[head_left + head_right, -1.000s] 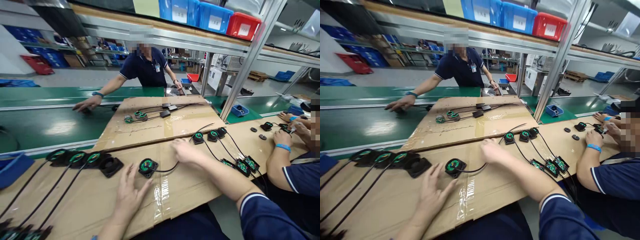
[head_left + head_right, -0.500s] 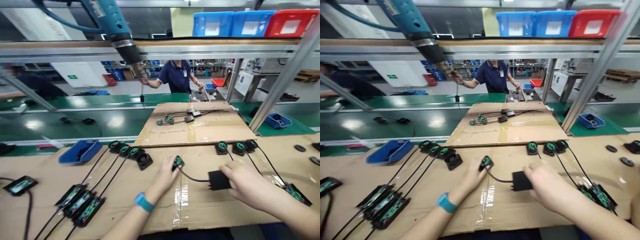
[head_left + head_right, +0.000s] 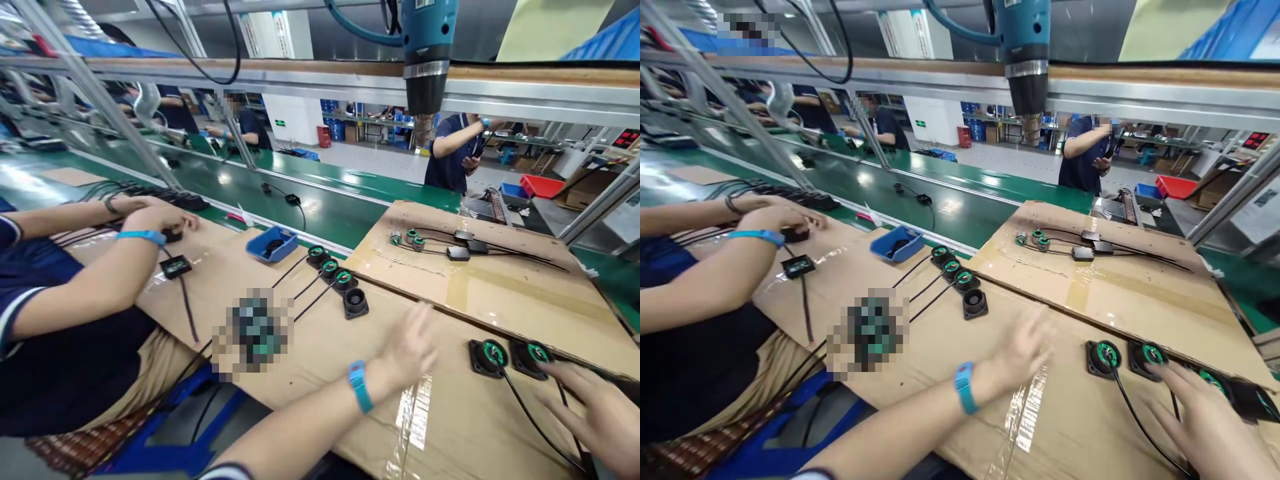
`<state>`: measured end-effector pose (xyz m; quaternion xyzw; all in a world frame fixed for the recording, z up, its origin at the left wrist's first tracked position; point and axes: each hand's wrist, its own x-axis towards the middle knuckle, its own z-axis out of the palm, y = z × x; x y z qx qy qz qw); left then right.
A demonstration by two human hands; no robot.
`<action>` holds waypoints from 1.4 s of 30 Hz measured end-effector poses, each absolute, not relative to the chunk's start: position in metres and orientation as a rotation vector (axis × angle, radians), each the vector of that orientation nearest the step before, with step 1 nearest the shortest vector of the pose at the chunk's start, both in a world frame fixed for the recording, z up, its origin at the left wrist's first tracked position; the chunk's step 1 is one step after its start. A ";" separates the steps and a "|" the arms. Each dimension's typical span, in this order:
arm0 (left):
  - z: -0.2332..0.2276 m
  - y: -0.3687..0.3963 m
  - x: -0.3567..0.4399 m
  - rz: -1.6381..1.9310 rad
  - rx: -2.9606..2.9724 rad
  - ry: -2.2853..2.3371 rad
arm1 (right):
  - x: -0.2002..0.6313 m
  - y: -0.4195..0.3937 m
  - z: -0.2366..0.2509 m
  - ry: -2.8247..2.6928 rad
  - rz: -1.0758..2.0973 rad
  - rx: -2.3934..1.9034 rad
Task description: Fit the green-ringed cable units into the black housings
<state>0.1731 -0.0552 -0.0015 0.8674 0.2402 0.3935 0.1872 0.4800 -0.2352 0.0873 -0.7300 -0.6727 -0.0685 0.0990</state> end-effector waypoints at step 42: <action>-0.052 0.005 0.078 1.255 1.989 1.263 | 0.261 -0.025 0.081 -1.937 0.312 -1.955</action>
